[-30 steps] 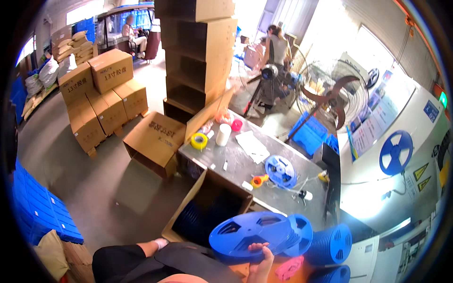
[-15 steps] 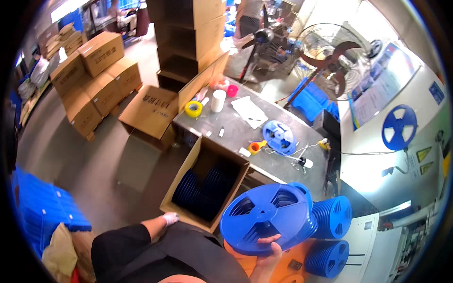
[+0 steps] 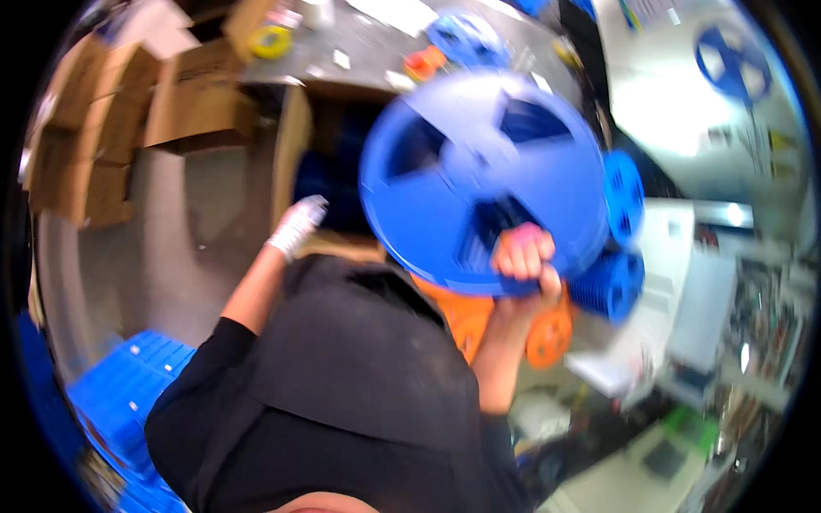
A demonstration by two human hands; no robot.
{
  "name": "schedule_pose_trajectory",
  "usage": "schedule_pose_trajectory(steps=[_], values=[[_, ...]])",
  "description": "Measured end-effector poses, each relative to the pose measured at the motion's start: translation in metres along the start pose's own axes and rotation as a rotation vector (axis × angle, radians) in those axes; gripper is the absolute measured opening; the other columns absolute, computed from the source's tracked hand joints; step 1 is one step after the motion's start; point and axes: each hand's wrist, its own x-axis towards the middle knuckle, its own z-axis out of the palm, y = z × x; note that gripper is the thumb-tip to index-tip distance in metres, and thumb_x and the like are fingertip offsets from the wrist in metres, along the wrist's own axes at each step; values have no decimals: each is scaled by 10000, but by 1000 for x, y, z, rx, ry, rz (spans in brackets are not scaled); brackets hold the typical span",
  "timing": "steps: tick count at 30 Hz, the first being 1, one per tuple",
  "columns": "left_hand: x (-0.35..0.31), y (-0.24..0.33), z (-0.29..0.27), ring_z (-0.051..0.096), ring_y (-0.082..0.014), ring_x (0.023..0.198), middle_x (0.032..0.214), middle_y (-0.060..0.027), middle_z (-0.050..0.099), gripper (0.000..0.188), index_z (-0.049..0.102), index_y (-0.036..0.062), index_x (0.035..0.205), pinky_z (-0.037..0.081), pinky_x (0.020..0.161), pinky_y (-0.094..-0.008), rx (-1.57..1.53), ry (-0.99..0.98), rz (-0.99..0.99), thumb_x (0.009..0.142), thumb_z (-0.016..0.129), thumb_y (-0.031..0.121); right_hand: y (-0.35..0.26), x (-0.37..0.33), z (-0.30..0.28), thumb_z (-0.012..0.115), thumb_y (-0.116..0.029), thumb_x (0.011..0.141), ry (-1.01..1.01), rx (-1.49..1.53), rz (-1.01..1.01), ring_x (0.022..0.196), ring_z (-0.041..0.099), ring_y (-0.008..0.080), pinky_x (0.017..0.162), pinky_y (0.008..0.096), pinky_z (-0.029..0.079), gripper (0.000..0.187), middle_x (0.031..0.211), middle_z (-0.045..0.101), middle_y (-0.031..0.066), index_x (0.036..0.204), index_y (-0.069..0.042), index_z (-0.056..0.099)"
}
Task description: The person stacks blue plastic reels into a cardboard box, then closes and seals the box with tape. The person moves the sealed box to a stack of other boxes.
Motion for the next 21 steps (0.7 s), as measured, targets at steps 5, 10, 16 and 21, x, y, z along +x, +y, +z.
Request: schedule_pose_trajectory(steps=[5, 10, 16, 21], values=[[7, 1, -19, 544, -101, 973, 1092, -32, 607, 327, 545, 23, 1251, 424, 885, -234, -791, 21, -361, 939, 529, 120, -1, -8, -22, 633, -63, 787, 1, -9, -54, 690, 560, 136, 693, 313, 500, 253, 759, 545, 12, 982, -61, 473], [21, 28, -53, 541, -115, 1062, 1137, -44, 611, 331, 544, 4, 1255, 384, 980, -241, -787, 210, -312, 930, 536, 73, 4, -11, -21, 627, -68, 793, 4, -53, -44, 708, 607, 167, 697, 334, 525, 250, 769, 586, 38, 990, -57, 473], [56, 100, -95, 538, -136, 1100, 1185, -69, 589, 314, 542, 5, 1252, 392, 987, -250, -727, 316, -182, 950, 500, 77, 11, -22, -18, 628, -113, 786, 47, -220, -35, 702, 603, 179, 691, 346, 526, 270, 755, 578, 36, 995, -60, 465], [72, 179, -89, 577, -172, 1057, 1145, -107, 610, 304, 576, 27, 1214, 423, 952, -271, -668, 151, 31, 920, 515, 74, 19, -24, -22, 631, -168, 756, 157, -298, -41, 694, 622, 248, 694, 416, 543, 299, 735, 598, 72, 1011, -60, 520]])
